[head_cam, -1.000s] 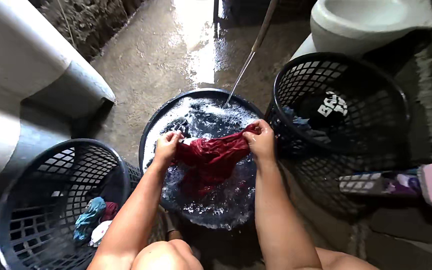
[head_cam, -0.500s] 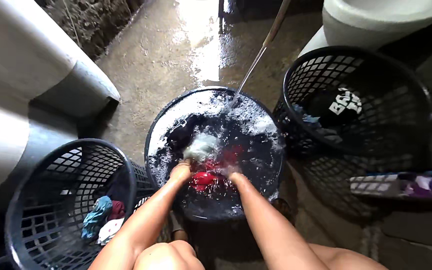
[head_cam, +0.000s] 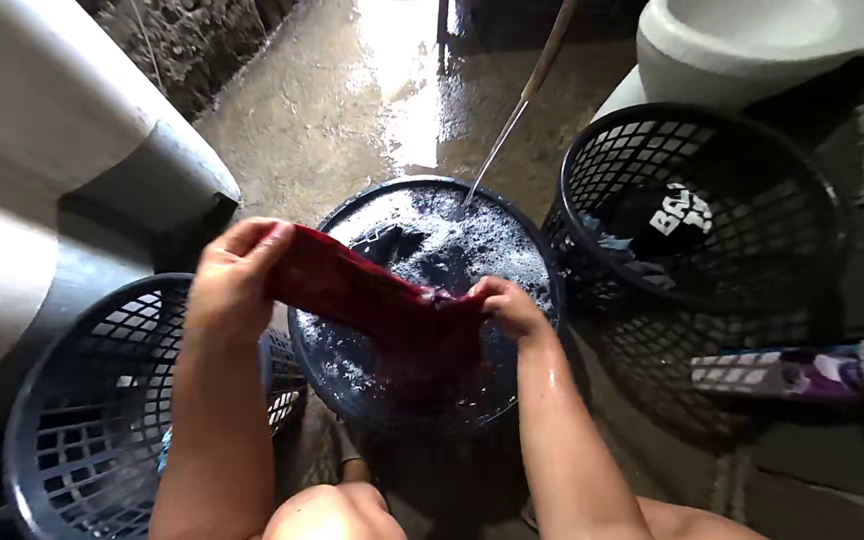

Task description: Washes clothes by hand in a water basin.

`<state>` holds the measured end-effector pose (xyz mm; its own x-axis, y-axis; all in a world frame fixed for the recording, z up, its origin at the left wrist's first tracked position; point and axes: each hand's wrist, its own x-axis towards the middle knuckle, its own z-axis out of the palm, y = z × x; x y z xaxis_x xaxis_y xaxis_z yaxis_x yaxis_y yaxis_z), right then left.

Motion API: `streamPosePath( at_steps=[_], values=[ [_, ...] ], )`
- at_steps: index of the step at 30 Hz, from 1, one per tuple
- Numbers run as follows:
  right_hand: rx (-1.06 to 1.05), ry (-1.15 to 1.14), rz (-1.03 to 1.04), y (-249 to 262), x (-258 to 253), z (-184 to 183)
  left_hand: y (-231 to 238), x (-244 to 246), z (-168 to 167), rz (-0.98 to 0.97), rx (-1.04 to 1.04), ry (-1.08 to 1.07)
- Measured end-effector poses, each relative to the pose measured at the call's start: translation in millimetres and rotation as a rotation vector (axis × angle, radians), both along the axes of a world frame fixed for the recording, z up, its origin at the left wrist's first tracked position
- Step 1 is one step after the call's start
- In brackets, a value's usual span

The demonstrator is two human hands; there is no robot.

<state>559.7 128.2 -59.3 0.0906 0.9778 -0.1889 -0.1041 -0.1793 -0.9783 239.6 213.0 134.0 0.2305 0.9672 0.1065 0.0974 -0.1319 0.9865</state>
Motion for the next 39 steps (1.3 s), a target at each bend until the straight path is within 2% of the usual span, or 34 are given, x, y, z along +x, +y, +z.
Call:
streamPosePath(
  at_steps=[3, 6, 9, 12, 15, 18, 20, 22, 25, 27, 30, 32, 33, 35, 37, 39],
  values=[
    [0.133, 0.116, -0.162, 0, 13, 24, -10, -14, 19, -0.005, 0.061, -0.094],
    [0.026, -0.138, -0.259, 5, 15, 36, -9, -3, 3, -0.026, -0.048, 0.137],
    [-0.260, -0.371, -0.092, 13, 8, 22, 5, 14, -56, -0.244, -0.263, 0.389],
    [-0.474, -0.488, 0.141, 25, -15, -13, 14, 37, -132, -0.461, -0.362, 0.682],
    [-0.633, -0.637, 0.345, 24, -45, -35, 11, 56, -190, -0.664, -0.420, 0.913],
    [-0.735, -0.644, 0.388, 10, -72, -57, -5, 58, -223, -0.696, -0.420, 1.035],
    [-0.694, -0.637, 0.369, -1, -77, -77, -14, 54, -229, -0.738, -0.400, 1.195],
    [-0.664, -0.723, 0.460, -10, -70, -78, -19, 49, -231, -0.824, -0.397, 1.362],
    [-0.588, -0.903, 0.720, 6, -55, -40, -11, 43, -222, -0.888, -0.357, 1.433],
    [-0.487, -0.804, 0.630, 23, -44, -8, 2, 47, -201, -0.838, -0.271, 1.325],
    [-0.111, -0.442, 0.415, 33, -38, 36, 8, 60, -133, -0.694, -0.099, 0.924],
    [0.113, -0.272, 0.376, 31, -50, 59, -1, 64, -83, -0.623, 0.121, 0.679],
    [0.158, -0.246, 0.389, 29, -57, 66, -6, 63, -60, -0.615, 0.266, 0.581],
    [0.112, -0.259, 0.465, 26, -69, 64, -15, 56, -20, -0.615, 0.522, 0.382],
    [0.007, -0.322, 0.536, 30, -74, 45, -20, 39, 9, -0.624, 0.636, 0.157],
    [0.012, -0.493, 0.400, 31, -73, 44, -19, 17, 20, -0.617, 0.720, 0.042]
  ],
)
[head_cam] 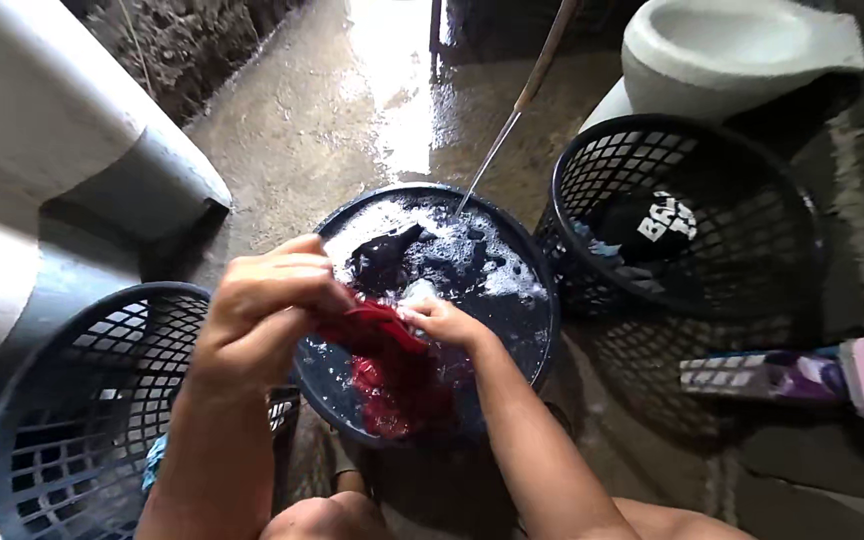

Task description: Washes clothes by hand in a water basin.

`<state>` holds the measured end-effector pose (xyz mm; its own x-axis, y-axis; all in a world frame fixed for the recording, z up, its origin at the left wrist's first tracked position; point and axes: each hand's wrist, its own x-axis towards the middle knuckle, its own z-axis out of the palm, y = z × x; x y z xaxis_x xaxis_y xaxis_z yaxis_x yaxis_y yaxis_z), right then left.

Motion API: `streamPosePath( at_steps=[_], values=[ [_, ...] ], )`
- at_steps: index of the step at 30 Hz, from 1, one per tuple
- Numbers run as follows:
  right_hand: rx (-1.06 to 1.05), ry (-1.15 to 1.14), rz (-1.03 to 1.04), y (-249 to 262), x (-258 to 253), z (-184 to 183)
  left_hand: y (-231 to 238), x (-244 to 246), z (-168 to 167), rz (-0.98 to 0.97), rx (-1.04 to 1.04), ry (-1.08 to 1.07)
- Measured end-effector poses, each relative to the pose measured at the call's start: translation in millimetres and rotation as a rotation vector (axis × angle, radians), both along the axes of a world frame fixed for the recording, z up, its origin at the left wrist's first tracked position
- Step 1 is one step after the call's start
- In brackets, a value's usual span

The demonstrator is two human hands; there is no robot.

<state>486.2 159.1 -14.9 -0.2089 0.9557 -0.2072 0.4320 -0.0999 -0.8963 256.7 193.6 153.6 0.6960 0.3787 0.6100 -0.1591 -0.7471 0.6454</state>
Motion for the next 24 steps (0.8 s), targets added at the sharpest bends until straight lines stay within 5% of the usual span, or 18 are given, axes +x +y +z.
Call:
streamPosePath(
  at_steps=[3, 6, 10, 14, 18, 24],
  values=[
    [0.228, -0.288, -0.401, -7, 19, 45, 1, -28, -4, 0.102, -0.007, -0.031],
    [0.389, -0.273, -0.656, -24, 39, 89, 8, -46, -8, 0.333, 0.073, 0.085],
    [0.236, -0.349, -0.655, -32, 40, 106, 19, -33, -32, 0.630, 0.319, 0.490],
    [-0.140, -0.493, -0.396, -6, 29, 54, 34, -5, -116, 0.671, 0.114, 1.005],
    [-0.406, -0.592, -0.246, 9, -2, -34, 23, 34, -205, 0.460, -0.313, 1.499],
    [-0.589, -0.593, -0.157, -5, -11, -75, -8, 46, -249, 0.437, -0.390, 1.617]
  ],
)
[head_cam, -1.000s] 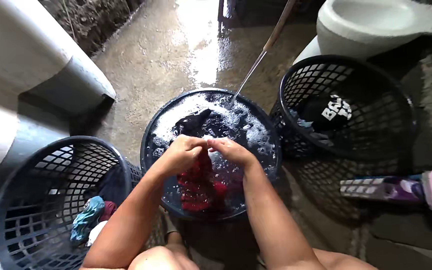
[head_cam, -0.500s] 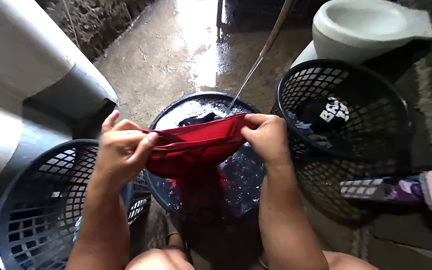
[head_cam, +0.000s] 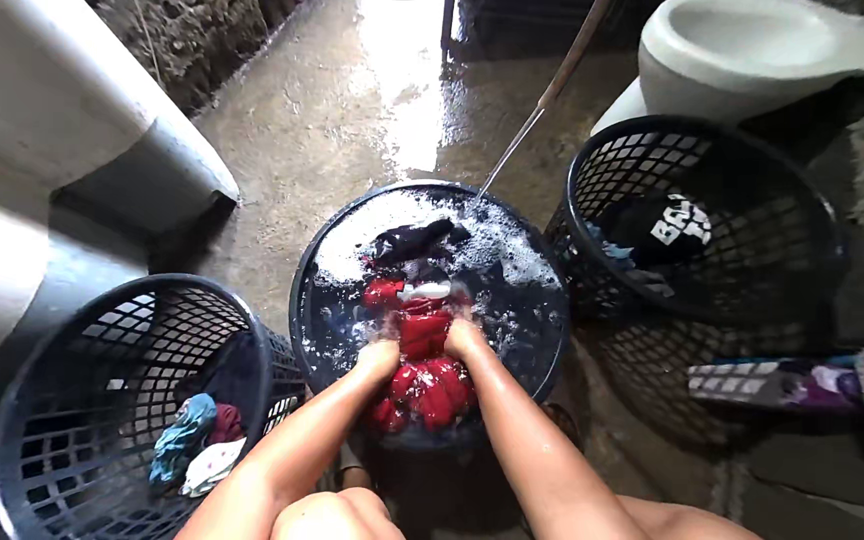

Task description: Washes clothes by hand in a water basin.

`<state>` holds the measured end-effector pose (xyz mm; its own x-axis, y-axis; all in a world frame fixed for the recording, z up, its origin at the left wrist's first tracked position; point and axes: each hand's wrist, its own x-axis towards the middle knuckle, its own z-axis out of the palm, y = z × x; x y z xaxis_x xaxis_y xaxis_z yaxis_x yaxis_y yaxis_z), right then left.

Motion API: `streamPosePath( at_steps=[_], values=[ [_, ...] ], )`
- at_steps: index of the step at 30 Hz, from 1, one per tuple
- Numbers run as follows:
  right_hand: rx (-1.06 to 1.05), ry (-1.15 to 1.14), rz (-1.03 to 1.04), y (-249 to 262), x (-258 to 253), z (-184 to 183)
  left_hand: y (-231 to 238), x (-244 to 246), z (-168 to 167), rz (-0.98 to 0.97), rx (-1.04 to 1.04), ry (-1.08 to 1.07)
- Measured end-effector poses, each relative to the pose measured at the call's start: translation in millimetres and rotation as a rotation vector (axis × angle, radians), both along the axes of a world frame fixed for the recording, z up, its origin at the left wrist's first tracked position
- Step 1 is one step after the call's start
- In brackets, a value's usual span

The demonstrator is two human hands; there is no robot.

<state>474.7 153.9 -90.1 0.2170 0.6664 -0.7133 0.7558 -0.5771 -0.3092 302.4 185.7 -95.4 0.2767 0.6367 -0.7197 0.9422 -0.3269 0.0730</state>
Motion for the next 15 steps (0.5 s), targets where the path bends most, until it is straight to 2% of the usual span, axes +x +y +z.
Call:
streamPosePath(
  at_steps=[2, 4, 6, 8, 11, 15],
  values=[
    [-0.029, 0.069, -0.027, -8, 1, -12, 8, -8, -3, 0.024, -0.017, -0.053],
    [0.047, 0.089, -0.106, -13, 3, -34, 24, -14, 4, 0.005, 0.000, -0.075],
    [0.031, 0.056, -0.036, -16, 11, -30, 44, -15, 23, -0.018, 0.044, -0.096],
    [-0.028, 0.030, 0.082, -12, 22, -1, 59, -18, 49, 0.021, 0.109, -0.198],
    [-0.031, 0.108, 0.169, 3, 38, 50, 68, -28, 90, 0.073, 0.288, -0.420],
    [0.224, 0.132, 0.149, 0, 53, 118, 63, -29, 165, 0.156, 0.494, -0.537]
  ],
)
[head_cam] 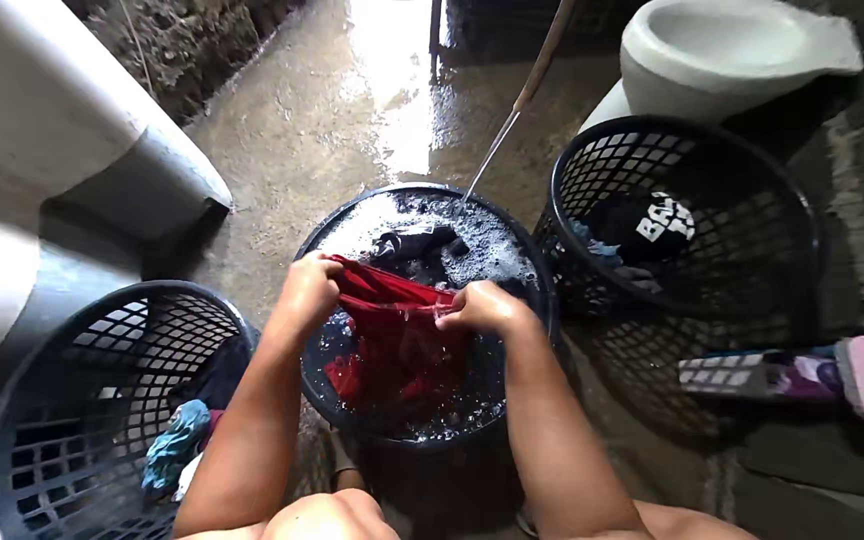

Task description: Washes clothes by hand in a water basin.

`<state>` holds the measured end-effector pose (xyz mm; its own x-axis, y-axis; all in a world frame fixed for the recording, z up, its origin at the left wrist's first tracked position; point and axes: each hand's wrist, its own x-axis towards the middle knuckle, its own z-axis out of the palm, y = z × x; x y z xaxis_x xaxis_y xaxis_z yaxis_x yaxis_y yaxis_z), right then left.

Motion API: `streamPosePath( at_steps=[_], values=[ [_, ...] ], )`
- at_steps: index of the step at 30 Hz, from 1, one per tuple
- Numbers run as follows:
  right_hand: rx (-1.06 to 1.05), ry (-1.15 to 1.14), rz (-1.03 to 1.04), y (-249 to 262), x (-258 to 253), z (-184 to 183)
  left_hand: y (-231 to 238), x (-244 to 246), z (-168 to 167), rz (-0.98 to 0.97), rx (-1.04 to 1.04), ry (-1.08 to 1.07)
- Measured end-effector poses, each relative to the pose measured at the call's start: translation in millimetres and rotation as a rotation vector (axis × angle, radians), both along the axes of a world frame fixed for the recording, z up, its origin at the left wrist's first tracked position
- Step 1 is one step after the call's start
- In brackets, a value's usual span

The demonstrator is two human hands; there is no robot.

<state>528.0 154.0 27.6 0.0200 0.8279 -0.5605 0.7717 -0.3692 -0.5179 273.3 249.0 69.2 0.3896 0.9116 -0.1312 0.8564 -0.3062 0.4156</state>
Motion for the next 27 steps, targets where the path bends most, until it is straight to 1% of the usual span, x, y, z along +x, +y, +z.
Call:
streamPosePath(
  at_steps=[1, 2, 3, 4, 5, 6, 7, 8, 9, 10, 11, 12, 13, 15, 17, 19, 21, 22, 24, 25, 27],
  values=[
    [0.097, 0.007, -0.010, -6, 2, 19, -4, 1, 11, 0.044, 0.069, -0.037],
    [0.219, 0.024, -0.003, -13, 4, 36, -7, 2, 15, 0.092, 0.145, -0.086],
    [0.370, 0.057, 0.026, -22, 4, 50, -11, 4, 12, 0.132, 0.218, -0.145],
    [0.541, 0.105, 0.075, -29, 3, 58, -12, 7, 1, 0.157, 0.268, -0.198],
    [0.716, 0.170, 0.122, -35, -1, 63, -15, 11, -14, 0.160, 0.269, -0.236],
    [0.872, 0.244, 0.169, -37, -7, 65, -18, 17, -30, 0.168, 0.198, -0.260],
    [0.977, 0.342, 0.220, -36, -15, 65, -20, 22, -43, 0.181, 0.064, -0.271],
    [1.027, 0.468, 0.272, -33, -24, 63, -22, 26, -52, 0.187, -0.103, -0.272],
    [1.011, 0.603, 0.307, -30, -31, 58, -22, 28, -56, 0.151, -0.252, -0.256],
    [0.944, 0.715, 0.322, -27, -35, 53, -20, 26, -56, 0.066, -0.331, -0.235],
    [0.849, 0.759, 0.311, -26, -34, 46, -14, 21, -54, -0.041, -0.342, -0.190],
    [0.739, 0.690, 0.273, -25, -28, 41, -4, 13, -51, -0.118, -0.302, -0.116],
    [0.619, 0.538, 0.218, -24, -18, 35, 4, 1, -46, -0.155, -0.234, -0.041],
    [0.383, 0.231, 0.098, -20, 1, 27, 11, -23, -21, -0.131, -0.116, 0.062],
    [0.242, 0.113, -0.004, -19, 11, 29, -1, -36, 13, -0.099, 0.006, 0.056],
    [0.260, 0.051, -0.096, -20, 6, 41, -19, -35, 41, -0.119, 0.132, 0.025],
    [0.329, 0.016, -0.164, -22, -1, 53, -31, -32, 51, -0.161, 0.245, 0.004],
    [0.349, 0.014, -0.186, -22, -3, 57, -34, -29, 51, -0.166, 0.261, 0.007],
    [0.325, 0.011, -0.193, -18, -8, 52, -34, -20, 38, -0.141, 0.195, 0.065],
    [0.287, -0.012, -0.174, -13, -13, 42, -32, -15, 22, -0.124, 0.127, 0.126],
    [0.153, -0.078, -0.092, 1, -26, 6, -32, 2, -22, -0.120, -0.069, 0.275]
  ],
)
